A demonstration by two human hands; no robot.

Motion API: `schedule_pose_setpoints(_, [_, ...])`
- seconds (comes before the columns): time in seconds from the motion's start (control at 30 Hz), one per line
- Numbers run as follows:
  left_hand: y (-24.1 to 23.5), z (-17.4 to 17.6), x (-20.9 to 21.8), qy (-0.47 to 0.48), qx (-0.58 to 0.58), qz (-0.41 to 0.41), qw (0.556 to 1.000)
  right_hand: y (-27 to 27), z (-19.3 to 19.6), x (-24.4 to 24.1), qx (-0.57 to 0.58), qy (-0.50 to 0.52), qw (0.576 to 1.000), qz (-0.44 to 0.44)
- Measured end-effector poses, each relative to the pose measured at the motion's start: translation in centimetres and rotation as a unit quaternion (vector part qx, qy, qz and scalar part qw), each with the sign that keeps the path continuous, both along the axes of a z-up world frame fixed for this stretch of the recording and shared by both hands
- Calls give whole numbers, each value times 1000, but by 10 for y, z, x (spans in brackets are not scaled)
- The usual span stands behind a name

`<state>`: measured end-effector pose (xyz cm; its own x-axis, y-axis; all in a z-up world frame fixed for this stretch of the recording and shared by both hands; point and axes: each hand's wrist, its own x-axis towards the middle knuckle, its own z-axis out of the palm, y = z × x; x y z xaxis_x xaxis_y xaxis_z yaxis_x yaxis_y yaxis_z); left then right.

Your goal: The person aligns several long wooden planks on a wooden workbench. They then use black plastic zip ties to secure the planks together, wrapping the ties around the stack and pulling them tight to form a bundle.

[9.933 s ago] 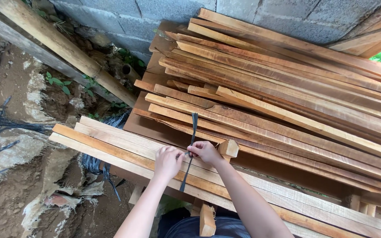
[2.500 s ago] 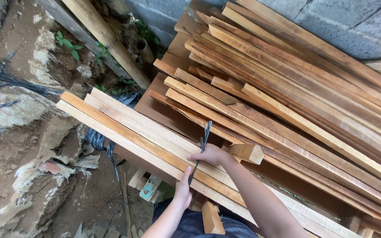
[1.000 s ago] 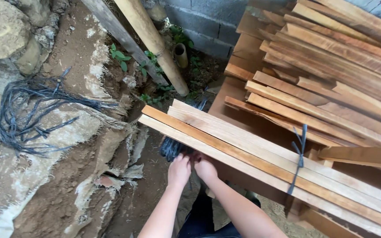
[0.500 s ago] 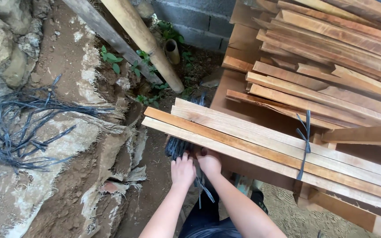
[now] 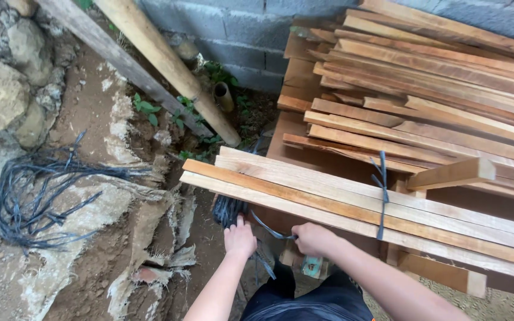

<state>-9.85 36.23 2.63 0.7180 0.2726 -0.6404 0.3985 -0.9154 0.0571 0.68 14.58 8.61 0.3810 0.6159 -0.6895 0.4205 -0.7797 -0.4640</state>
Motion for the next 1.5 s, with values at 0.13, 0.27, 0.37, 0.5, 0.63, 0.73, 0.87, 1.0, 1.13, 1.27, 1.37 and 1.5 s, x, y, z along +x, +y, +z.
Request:
schedule_pose_setpoints(0.13, [-5,5,6,43,14,-9,999,-46,65,52,11,-14,997,-79])
schedule_pose_setpoints(0.27, [-5,8,8,61,24,-8,998,-131,106,95,77,-95,976,-179])
schedule_pose_setpoints(0.37, [-8,3,9,60,37,19,997,-203,132,104,94,-140,948,-271])
schedule_pose_setpoints(0.5, [-37,12,18,-9,105,71,992,-306,93,92,18,-146,897,-416])
schedule_pose_setpoints(0.63, [-120,40,34,-170,131,120,969,-387,25,77,1,-109,881,-461])
schedule_pose_setpoints(0.73, [-194,33,55,-301,23,120,946,-431,-2,75,134,-237,872,-408])
schedule_pose_setpoints(0.87, [-300,64,102,-410,-120,-46,903,-451,-2,69,132,-315,863,-373])
schedule_pose_setpoints(1.0, [-377,97,135,-237,-115,-88,961,-468,-21,49,156,-411,831,-341])
schedule_pose_setpoints(1.13, [-393,72,131,-125,-45,-110,985,-482,-34,31,121,-394,839,-356])
schedule_pose_setpoints(1.27, [-393,64,129,-115,-35,-125,985,-486,-44,26,108,-363,861,-339])
schedule_pose_setpoints(1.37, [-390,59,128,-94,-32,-133,986,-483,-45,28,104,-352,860,-353])
schedule_pose_setpoints(1.5, [-391,54,129,-70,-26,-143,987,-485,-39,26,88,-317,873,-359])
